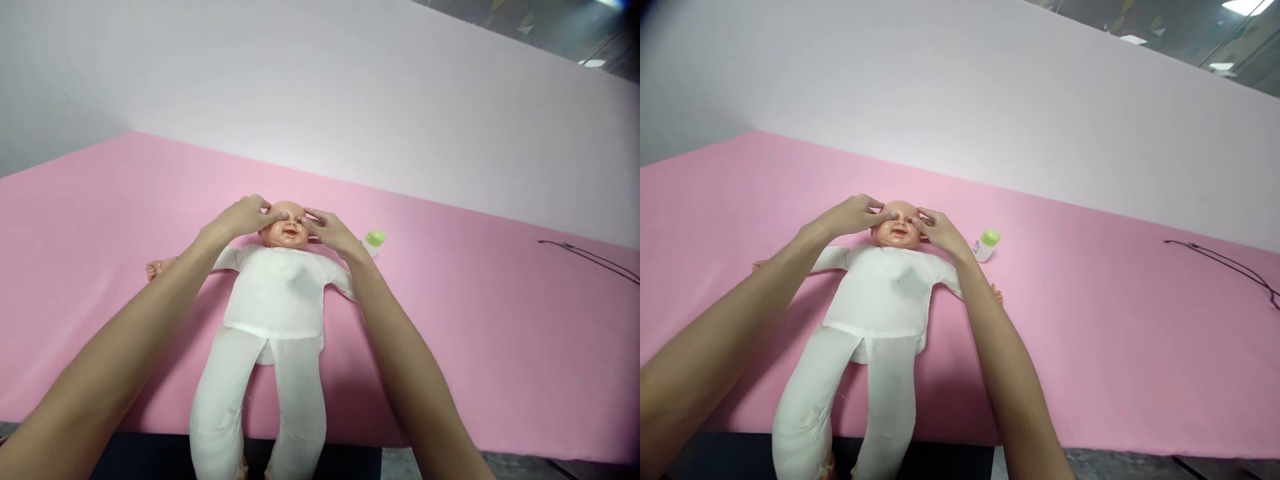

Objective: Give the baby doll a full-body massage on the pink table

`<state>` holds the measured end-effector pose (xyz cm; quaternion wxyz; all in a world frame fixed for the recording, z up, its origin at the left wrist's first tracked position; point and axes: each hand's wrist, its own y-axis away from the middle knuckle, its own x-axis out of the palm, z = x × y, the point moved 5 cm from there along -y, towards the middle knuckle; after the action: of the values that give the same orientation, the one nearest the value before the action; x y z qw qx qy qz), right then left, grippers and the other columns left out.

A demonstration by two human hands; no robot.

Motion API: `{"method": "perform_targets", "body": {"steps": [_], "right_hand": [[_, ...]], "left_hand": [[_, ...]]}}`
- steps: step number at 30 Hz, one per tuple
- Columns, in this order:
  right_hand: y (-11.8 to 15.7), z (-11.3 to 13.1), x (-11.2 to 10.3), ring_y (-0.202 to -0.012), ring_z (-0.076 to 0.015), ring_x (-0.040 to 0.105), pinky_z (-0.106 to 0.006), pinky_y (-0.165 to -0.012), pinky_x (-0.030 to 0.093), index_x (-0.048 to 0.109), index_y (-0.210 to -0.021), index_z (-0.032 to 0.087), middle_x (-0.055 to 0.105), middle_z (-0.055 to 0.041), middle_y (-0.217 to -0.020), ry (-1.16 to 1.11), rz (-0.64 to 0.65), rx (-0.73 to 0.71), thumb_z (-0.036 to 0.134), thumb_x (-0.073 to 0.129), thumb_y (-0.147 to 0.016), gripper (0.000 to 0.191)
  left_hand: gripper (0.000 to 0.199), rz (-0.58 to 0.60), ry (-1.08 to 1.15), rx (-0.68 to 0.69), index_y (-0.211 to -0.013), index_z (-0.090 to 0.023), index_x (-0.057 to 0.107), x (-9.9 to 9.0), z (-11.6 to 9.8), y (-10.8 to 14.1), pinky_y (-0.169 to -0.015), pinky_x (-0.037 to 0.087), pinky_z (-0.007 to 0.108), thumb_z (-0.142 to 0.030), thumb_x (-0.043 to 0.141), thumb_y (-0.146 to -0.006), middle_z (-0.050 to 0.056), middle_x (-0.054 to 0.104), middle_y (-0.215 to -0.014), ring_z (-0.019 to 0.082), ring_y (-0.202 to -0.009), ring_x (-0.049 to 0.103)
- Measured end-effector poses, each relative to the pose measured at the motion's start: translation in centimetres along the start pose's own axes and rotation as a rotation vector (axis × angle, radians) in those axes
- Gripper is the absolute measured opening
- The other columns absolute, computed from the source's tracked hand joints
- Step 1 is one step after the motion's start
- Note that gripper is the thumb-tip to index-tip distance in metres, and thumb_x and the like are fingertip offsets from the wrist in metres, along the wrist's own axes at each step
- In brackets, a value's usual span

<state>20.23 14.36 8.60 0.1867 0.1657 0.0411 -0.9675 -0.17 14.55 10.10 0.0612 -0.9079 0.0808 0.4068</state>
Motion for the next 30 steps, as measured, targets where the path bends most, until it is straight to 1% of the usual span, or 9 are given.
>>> {"method": "perform_targets", "body": {"steps": [4, 9, 14, 18, 20, 23, 25, 27, 30], "right_hand": [[-0.1, -0.9, -0.7, -0.124, -0.0248, 0.069, -0.046, -0.107, 0.060, 0.062, -0.146, 0.021, 0.068, -0.0094, -0.145, -0.022, 0.005, 0.024, 0.031, 0.063, -0.103, 0.044], [-0.4, -2.0, -1.7, -0.115, -0.0231, 0.072, -0.049, -0.107, 0.060, 0.059, -0.149, 0.022, 0.072, -0.0084, -0.137, -0.019, -0.005, 0.090, 0.021, 0.058, -0.102, 0.047], [-0.1, -0.7, -1.8, -0.110, -0.0242, 0.072, -0.051, -0.103, 0.060, 0.065, -0.143, 0.024, 0.070, -0.0095, -0.139, 0.119, -0.002, 0.057, 0.016, 0.056, -0.098, 0.046], [0.4, 0.9, -1.2, -0.110, -0.0250, 0.069, -0.053, -0.106, 0.055, 0.070, -0.135, 0.025, 0.075, -0.0069, -0.126, 0.335, 0.050, -0.012, 0.017, 0.055, -0.096, 0.043], [0.9, 1.7, -1.1, -0.112, -0.0268, 0.068, -0.055, -0.110, 0.051, 0.071, -0.133, 0.027, 0.076, -0.0057, -0.122, 0.423, 0.062, -0.016, 0.019, 0.054, -0.096, 0.041], [2.2, 3.3, -1.1, -0.121, -0.0323, 0.067, -0.057, -0.112, 0.048, 0.074, -0.129, 0.033, 0.076, -0.0042, -0.128, 0.520, 0.085, 0.003, 0.022, 0.058, -0.098, 0.037], [3.8, 5.0, -1.1, -0.124, -0.0350, 0.067, -0.058, -0.111, 0.049, 0.076, -0.128, 0.037, 0.075, -0.0020, -0.132, 0.561, 0.136, -0.004, 0.026, 0.060, -0.099, 0.035], [5.7, 6.9, -1.2, -0.126, -0.0352, 0.067, -0.058, -0.111, 0.051, 0.074, -0.131, 0.041, 0.072, 0.0000, -0.138, 0.551, 0.150, -0.035, 0.031, 0.062, -0.100, 0.035], [8.4, 9.1, -2.3, -0.127, -0.0339, 0.067, -0.056, -0.109, 0.054, 0.071, -0.136, 0.041, 0.070, -0.0019, -0.142, 0.484, 0.059, -0.085, 0.038, 0.065, -0.099, 0.038]], "left_hand": [[0.042, 0.058, 0.030, 0.038, -0.072, -0.024, 0.058, 0.0, 1.1, -0.7, -0.063, 0.039, 0.032, -0.062, 0.066, -0.086, 0.004, 0.060, -0.066, 0.021, -0.065, 0.057], [0.033, 0.139, 0.096, 0.117, -0.069, -0.024, 0.058, -0.1, 1.3, -1.2, -0.066, 0.045, 0.033, -0.049, 0.059, -0.091, 0.004, 0.061, -0.068, 0.021, -0.068, 0.060], [0.035, 0.056, 0.042, 0.149, -0.065, -0.023, 0.055, -0.4, 0.7, -0.8, -0.065, 0.043, 0.033, -0.042, 0.054, -0.094, 0.004, 0.061, -0.066, 0.021, -0.066, 0.059], [0.038, 0.018, -0.063, 0.114, -0.070, -0.023, 0.059, -0.7, 0.1, -0.2, -0.067, 0.042, 0.033, -0.045, 0.047, -0.099, 0.007, 0.070, -0.077, 0.023, -0.073, 0.063], [0.034, -0.006, -0.104, 0.106, -0.083, -0.022, 0.066, -1.1, -0.6, 0.3, -0.071, 0.042, 0.032, -0.045, 0.048, -0.100, 0.009, 0.074, -0.090, 0.025, -0.084, 0.067], [0.030, -0.048, -0.130, 0.115, -0.105, -0.022, 0.071, -1.6, -2.5, 1.4, -0.074, 0.043, 0.031, -0.045, 0.053, -0.098, 0.011, 0.077, -0.108, 0.027, -0.100, 0.069], [0.029, -0.042, -0.135, 0.133, -0.108, -0.024, 0.073, -1.7, -4.0, 2.4, -0.073, 0.042, 0.031, -0.043, 0.054, -0.098, 0.009, 0.077, -0.108, 0.027, -0.098, 0.070], [0.026, -0.031, -0.124, 0.169, -0.105, -0.026, 0.074, -1.9, -5.5, 3.5, -0.071, 0.042, 0.031, -0.041, 0.055, -0.097, 0.008, 0.078, -0.102, 0.027, -0.093, 0.070], [0.025, -0.045, -0.082, 0.250, -0.104, -0.026, 0.076, -2.0, -7.4, 4.8, -0.075, 0.046, 0.032, -0.041, 0.058, -0.096, 0.008, 0.079, -0.096, 0.029, -0.095, 0.072]]}}
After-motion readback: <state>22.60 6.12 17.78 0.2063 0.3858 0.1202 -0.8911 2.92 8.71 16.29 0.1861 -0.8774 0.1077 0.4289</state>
